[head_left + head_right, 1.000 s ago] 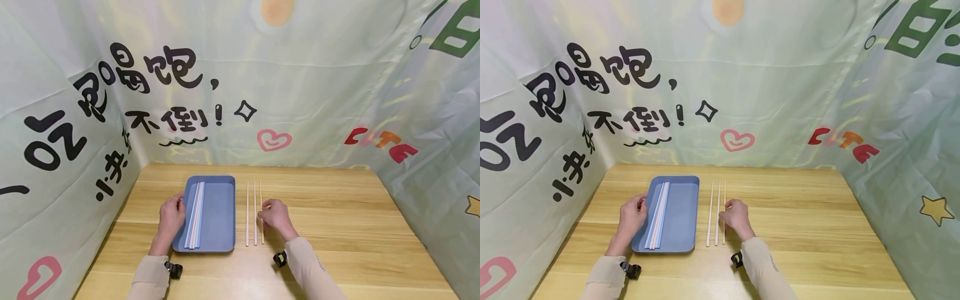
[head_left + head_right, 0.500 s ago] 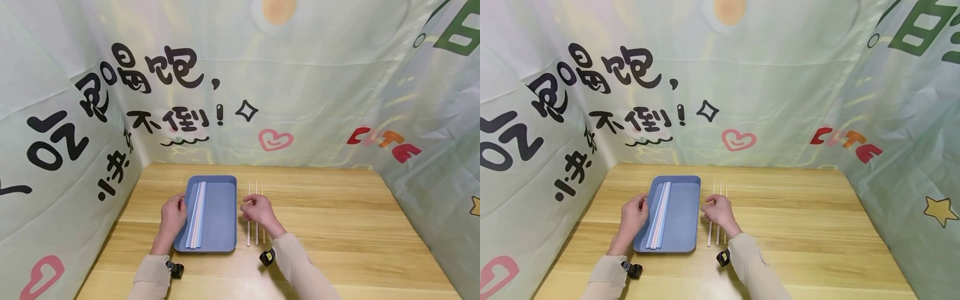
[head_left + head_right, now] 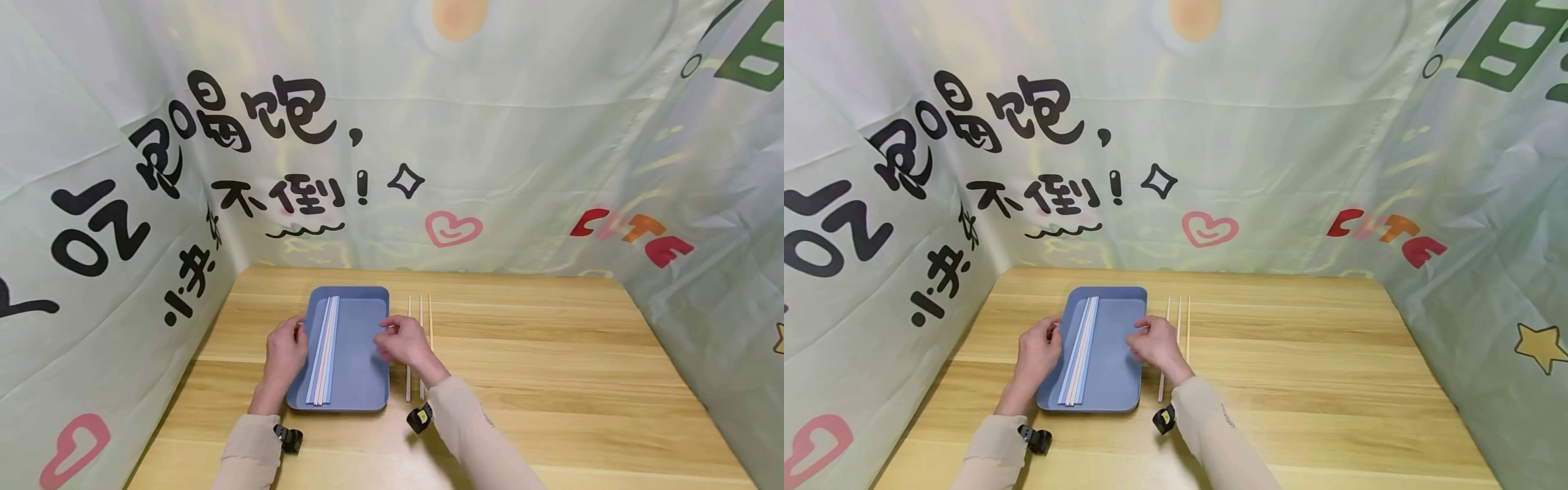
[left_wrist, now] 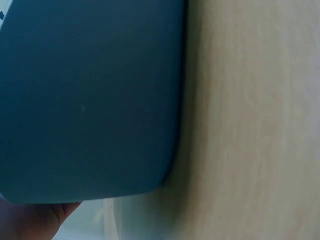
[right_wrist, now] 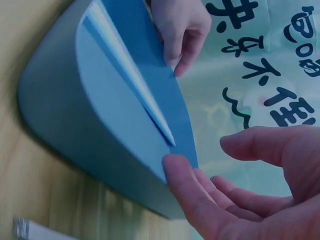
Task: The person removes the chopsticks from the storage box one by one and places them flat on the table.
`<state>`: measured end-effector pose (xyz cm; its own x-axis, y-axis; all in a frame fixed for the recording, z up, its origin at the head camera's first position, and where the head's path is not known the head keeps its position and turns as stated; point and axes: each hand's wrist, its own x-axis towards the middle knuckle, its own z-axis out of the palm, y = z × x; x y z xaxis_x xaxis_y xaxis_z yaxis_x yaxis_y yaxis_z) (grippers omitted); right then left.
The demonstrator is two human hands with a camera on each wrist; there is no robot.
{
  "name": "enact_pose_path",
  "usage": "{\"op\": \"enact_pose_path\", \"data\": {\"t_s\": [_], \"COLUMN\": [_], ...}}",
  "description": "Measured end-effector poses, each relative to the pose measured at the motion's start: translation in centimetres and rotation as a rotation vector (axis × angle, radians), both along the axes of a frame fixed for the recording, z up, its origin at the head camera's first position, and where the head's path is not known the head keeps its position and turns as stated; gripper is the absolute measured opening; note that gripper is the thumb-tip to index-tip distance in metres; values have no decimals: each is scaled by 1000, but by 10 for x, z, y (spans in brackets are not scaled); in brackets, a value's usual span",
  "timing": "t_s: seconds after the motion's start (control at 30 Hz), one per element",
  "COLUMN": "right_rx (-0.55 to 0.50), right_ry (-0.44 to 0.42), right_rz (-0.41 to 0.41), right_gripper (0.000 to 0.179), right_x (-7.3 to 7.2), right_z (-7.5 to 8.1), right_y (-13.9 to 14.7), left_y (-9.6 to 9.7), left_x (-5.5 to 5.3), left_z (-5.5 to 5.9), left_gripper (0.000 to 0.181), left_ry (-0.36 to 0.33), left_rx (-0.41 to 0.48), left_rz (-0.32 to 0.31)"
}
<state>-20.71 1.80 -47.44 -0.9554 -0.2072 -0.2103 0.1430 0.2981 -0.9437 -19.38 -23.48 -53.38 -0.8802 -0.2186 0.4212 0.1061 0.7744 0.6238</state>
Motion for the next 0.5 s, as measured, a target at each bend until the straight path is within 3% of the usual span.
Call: {"op": "enact_pose_path", "data": {"t_s": [0.13,0.5], "right_rx": [-18,-88], "right_ry": [-29,-91], "right_rz": [27,52], "right_gripper": [49,51], "right_x": [1,8], "right_z": [-2,-12], "right_y": [-9,-32], "left_y": [0,-1], "left_x": [-1,-1], "left_z": [-1,0], "left_gripper": [25,27], "left_ry": [17,-17], "left_rx": [-8,4], "left_rz": [1,-3]}}
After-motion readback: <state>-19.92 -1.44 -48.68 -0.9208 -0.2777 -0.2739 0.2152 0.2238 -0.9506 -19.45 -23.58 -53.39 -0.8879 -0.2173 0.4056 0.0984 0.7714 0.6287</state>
